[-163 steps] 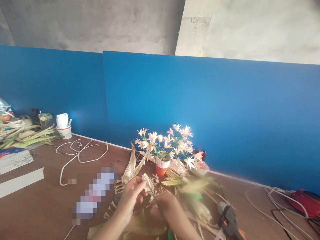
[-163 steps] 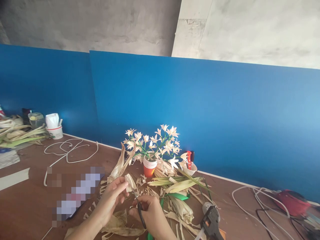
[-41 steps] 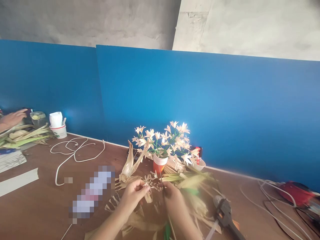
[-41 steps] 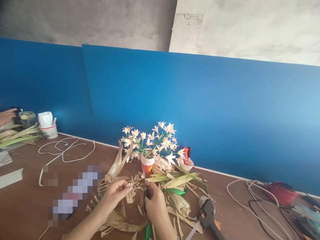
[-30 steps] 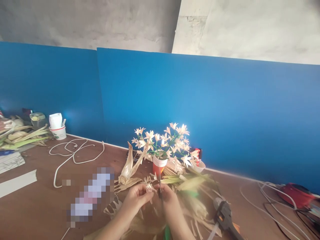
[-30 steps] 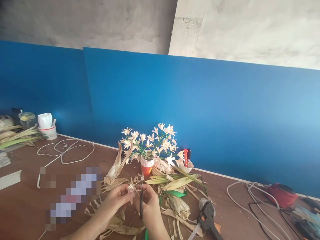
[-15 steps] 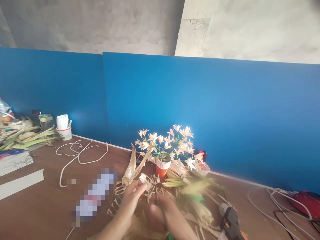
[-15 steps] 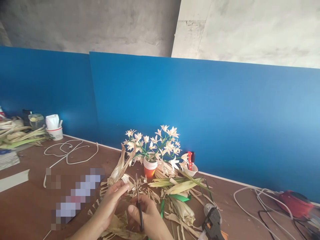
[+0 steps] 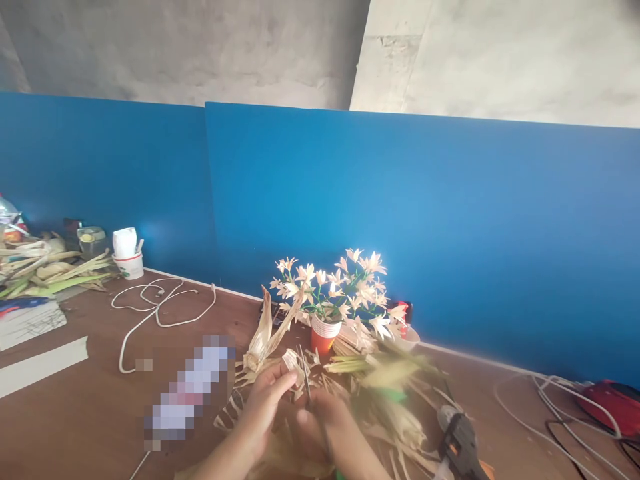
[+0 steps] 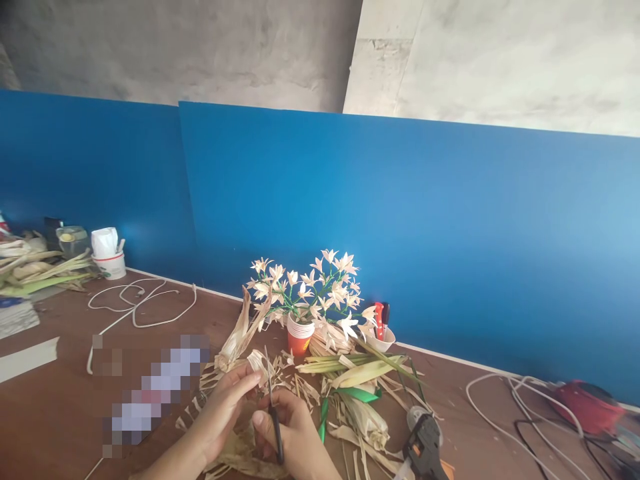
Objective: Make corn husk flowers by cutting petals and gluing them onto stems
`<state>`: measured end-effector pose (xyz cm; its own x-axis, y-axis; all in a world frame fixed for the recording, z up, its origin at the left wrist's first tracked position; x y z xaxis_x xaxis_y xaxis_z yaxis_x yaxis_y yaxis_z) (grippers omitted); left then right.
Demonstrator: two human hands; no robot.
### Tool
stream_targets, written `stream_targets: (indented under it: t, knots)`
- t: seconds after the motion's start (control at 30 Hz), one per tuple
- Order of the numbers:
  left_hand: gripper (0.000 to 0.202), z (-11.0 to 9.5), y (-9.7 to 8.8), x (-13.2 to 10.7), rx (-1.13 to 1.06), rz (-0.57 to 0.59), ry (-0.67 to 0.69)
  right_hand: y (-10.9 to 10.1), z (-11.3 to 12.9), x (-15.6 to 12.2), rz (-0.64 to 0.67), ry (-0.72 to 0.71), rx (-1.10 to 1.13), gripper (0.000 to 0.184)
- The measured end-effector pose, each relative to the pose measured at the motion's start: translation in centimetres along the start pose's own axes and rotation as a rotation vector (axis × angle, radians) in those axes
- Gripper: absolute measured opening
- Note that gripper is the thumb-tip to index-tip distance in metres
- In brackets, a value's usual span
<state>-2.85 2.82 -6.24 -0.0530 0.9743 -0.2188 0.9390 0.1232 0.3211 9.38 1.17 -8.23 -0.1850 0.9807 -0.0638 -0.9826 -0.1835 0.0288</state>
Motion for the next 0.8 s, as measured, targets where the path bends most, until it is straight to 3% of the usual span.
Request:
stream_targets:
  t: [0.33, 0.8]
  knots:
    - [0.026, 0.06, 0.29, -0.11, -0.059, -0.006, -0.019, 0.44, 0.51, -0.32, 0.036, 0.03, 0.045, 0.063]
    - [0.026, -0.04, 0.62, -0.41, -0.092, 0.014, -0.032, 0.35, 0.77, -0.33, -0.03, -0.029, 0.027, 0.06]
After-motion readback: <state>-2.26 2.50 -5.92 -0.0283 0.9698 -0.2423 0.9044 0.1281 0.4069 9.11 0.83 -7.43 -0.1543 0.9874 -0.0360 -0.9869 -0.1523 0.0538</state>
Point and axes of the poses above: each hand's wrist, its own x-axis towards the middle knuckle, its own y-axis out of the palm, z = x × y, the point moved 5 cm from there along x, towards the middle knuckle, and after that the axes turned 8 degrees about -z, right-handed, at the moved point
